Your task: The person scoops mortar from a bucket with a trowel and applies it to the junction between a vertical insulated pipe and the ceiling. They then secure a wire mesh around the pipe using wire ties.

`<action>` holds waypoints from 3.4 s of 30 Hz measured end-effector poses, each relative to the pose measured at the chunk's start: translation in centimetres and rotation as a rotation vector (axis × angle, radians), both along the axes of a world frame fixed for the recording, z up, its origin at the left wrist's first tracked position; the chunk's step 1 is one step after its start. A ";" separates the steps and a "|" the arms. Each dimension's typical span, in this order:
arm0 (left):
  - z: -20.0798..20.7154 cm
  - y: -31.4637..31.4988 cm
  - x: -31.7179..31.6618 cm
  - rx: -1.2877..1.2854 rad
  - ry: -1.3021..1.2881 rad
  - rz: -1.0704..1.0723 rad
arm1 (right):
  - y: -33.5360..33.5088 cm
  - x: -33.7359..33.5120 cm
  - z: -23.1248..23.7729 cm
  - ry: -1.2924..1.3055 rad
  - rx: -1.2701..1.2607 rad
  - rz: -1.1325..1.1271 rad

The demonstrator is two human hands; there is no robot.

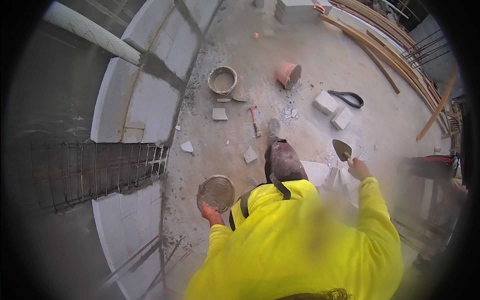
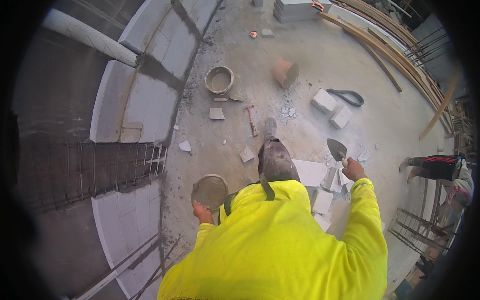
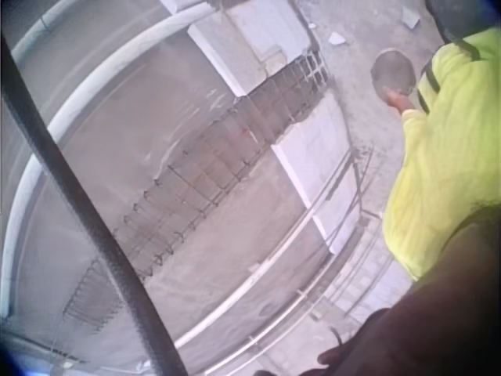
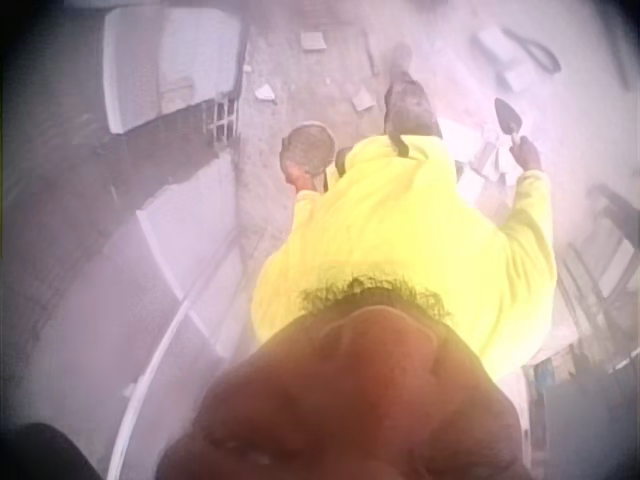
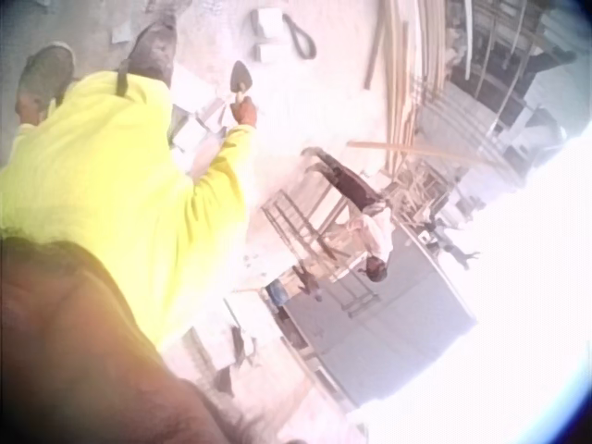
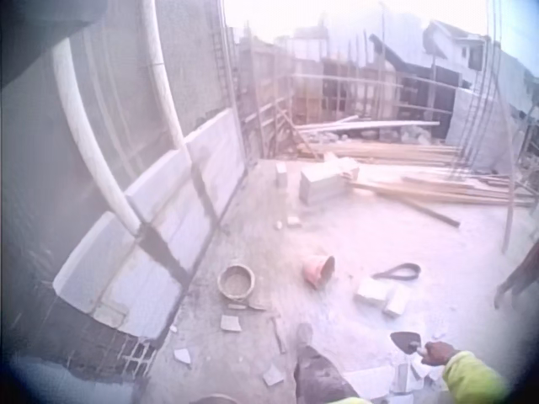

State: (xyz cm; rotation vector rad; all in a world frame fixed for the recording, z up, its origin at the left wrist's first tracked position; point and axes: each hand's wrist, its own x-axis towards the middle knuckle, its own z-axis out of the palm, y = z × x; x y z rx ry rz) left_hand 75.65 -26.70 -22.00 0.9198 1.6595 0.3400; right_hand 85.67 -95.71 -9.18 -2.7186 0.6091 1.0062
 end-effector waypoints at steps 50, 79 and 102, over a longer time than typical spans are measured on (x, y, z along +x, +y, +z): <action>-26.3 -9.7 134.8 0.169 0.053 -0.345 | -5.5 129.7 0.9 -0.127 0.073 0.395; -14.1 -32.0 121.4 0.007 0.500 -0.586 | 38.2 147.9 -50.2 0.243 0.208 1.475; -13.4 -35.6 121.8 -0.101 0.573 -0.526 | 37.5 148.9 -32.5 0.702 0.685 0.784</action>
